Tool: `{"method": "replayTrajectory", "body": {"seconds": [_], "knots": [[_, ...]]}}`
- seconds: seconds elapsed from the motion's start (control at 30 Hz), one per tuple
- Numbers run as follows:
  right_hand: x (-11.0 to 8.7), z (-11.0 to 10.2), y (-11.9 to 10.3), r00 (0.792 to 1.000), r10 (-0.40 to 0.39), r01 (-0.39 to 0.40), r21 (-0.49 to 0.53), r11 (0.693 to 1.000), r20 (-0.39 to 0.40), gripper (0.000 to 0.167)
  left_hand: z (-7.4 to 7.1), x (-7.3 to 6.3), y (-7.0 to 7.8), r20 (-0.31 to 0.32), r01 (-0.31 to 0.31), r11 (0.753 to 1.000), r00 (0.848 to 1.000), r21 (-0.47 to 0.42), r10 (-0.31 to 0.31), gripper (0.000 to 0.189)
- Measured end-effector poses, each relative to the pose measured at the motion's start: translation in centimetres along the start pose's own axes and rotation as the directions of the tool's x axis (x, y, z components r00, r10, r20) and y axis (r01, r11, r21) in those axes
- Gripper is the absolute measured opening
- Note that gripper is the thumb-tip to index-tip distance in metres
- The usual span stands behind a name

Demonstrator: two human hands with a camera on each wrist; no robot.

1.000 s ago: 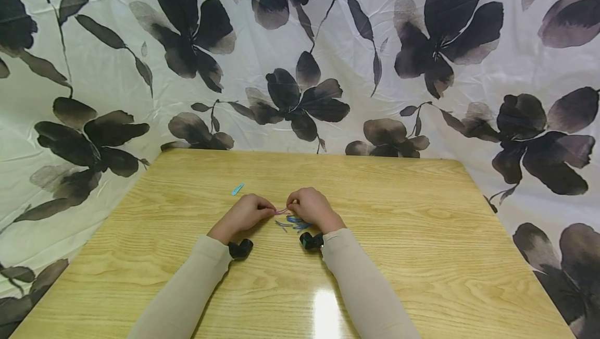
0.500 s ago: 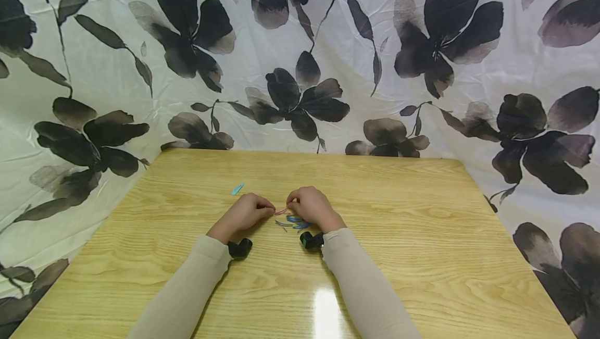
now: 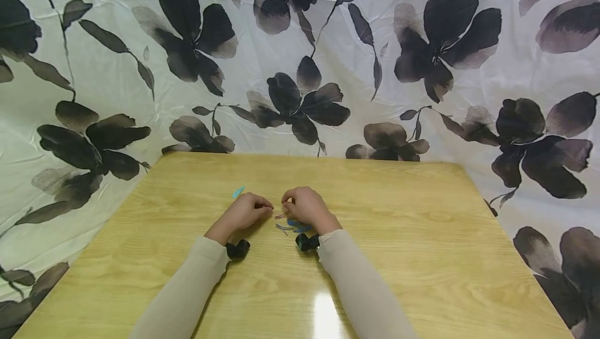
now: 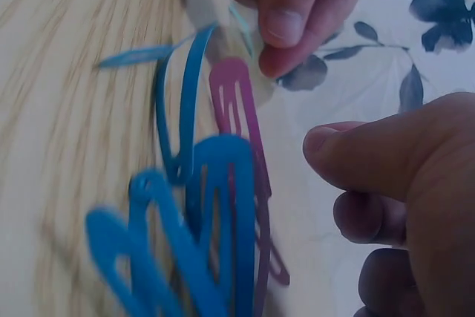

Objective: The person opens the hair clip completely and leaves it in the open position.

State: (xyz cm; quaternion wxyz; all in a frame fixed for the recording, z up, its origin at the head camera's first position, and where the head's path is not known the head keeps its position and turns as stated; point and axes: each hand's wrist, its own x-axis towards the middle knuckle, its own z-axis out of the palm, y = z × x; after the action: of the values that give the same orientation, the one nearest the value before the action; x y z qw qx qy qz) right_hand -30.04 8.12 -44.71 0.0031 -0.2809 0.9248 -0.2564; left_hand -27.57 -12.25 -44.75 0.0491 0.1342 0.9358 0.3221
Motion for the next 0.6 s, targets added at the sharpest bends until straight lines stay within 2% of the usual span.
{"method": "replayTrajectory", "body": {"seconds": [0.3, 0.6], "knots": [[0.7, -0.2, -1.3, 1.000, -0.025, 0.025, 0.009, 1.000, -0.012, 0.020, -1.6, 0.0, -0.1, 0.047, 0.031, 0.999, 0.998, -0.030, -0.029, 0.022], [1.7, -0.3, -2.4, 0.999, -0.051, 0.051, -0.023, 0.998, 0.007, 0.021, -3.3, 0.0, -0.5, 0.021, 0.041, 0.999, 0.999, 0.021, -0.042, 0.024]]}}
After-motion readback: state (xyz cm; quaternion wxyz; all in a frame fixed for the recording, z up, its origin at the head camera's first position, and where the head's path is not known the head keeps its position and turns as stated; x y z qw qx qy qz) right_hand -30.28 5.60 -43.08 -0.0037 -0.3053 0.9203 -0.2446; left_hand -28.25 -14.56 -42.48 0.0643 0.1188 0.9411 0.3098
